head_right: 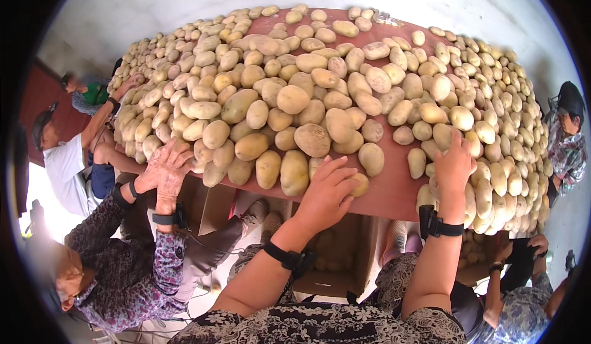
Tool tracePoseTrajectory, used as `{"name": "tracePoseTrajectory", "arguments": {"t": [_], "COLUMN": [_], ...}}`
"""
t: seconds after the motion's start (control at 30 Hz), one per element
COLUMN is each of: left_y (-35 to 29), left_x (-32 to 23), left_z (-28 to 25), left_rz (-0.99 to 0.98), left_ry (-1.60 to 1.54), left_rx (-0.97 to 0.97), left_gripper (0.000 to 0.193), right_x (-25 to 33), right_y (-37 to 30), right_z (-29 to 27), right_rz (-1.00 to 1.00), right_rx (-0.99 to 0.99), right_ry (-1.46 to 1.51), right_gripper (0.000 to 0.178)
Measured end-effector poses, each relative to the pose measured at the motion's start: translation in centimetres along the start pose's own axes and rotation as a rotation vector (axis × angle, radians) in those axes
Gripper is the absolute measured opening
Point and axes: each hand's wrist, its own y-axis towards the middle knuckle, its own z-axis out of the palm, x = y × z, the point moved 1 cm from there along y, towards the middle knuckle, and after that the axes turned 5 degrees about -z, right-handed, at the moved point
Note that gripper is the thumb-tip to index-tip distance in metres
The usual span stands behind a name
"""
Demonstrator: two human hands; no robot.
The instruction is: Manually sorting potatoes on a long table into different boxes with several other workers.
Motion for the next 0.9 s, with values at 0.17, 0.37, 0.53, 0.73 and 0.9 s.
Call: {"name": "tracePoseTrajectory", "arguments": {"t": [0.17, 0.37, 0.53, 0.73, 0.9], "left_y": [-0.3, -0.9, -1.7, -3.0, -3.0], "left_x": [-0.5, -1.3, -1.8, -1.9, -1.9], "left_z": [0.0, -0.2, 0.3, 0.3, 1.4], "left_rz": [0.000, -0.020, -0.029, -0.031, 0.000], "left_ry": [0.012, 0.041, 0.080, 0.132, 0.151], "left_rx": [-0.005, 0.041, 0.070, 0.109, 0.133], "left_gripper": [0.034, 0.036, 0.038, 0.042, 0.049], "right_x": [0.0, -0.4, 2.2, 3.2, 6.4], "right_y": [0.1, -0.6, -2.1, -3.1, -5.8], "right_z": [-0.6, -0.6, -2.5, 0.0, 0.0], "right_rz": [-0.061, -0.123, -0.159, -0.259, -0.654], "right_rx": [-0.039, -0.110, 0.017, 0.066, 0.071], "right_ry": [0.084, 0.249, 0.291, 0.499, 0.431], "right_gripper": [0.066, 0.050, 0.044, 0.041, 0.047]}}
